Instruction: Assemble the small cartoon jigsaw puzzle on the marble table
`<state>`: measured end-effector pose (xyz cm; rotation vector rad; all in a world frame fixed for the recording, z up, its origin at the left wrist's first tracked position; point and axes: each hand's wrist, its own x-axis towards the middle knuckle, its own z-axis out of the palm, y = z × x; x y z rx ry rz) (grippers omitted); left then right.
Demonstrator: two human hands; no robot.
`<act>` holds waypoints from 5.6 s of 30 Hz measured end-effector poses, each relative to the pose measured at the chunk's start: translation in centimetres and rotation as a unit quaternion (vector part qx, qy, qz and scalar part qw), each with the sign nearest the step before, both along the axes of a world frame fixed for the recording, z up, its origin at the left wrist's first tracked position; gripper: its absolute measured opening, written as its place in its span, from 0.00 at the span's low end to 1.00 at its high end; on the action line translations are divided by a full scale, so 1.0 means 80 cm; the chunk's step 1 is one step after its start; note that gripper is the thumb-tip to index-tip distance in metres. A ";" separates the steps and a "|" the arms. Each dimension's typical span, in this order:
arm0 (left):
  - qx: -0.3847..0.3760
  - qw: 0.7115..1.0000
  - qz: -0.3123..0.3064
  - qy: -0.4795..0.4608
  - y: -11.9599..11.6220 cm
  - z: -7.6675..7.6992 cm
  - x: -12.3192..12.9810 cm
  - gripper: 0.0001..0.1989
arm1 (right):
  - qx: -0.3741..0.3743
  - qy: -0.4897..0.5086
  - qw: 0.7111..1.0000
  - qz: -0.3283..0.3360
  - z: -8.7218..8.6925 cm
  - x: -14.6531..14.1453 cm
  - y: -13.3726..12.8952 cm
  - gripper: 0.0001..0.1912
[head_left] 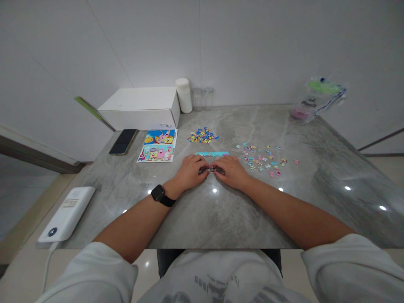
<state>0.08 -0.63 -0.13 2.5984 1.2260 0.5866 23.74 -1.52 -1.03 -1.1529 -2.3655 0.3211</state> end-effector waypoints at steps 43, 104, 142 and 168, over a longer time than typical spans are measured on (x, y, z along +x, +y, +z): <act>0.043 0.992 0.076 -0.093 0.006 0.024 -0.031 0.09 | -0.007 0.023 1.000 0.010 0.003 0.002 -0.001 0.16; -0.014 0.994 0.053 -0.095 0.023 0.013 -0.039 0.14 | 0.049 0.202 0.940 -0.272 0.135 0.153 0.010 0.15; -0.061 0.990 0.087 -0.097 0.025 0.014 -0.035 0.15 | -0.167 -0.159 0.924 -0.306 0.047 0.300 -0.002 0.09; -0.040 0.989 0.072 -0.123 0.023 0.011 -0.033 0.15 | -0.258 -0.057 0.942 -0.209 0.048 0.266 -0.007 0.04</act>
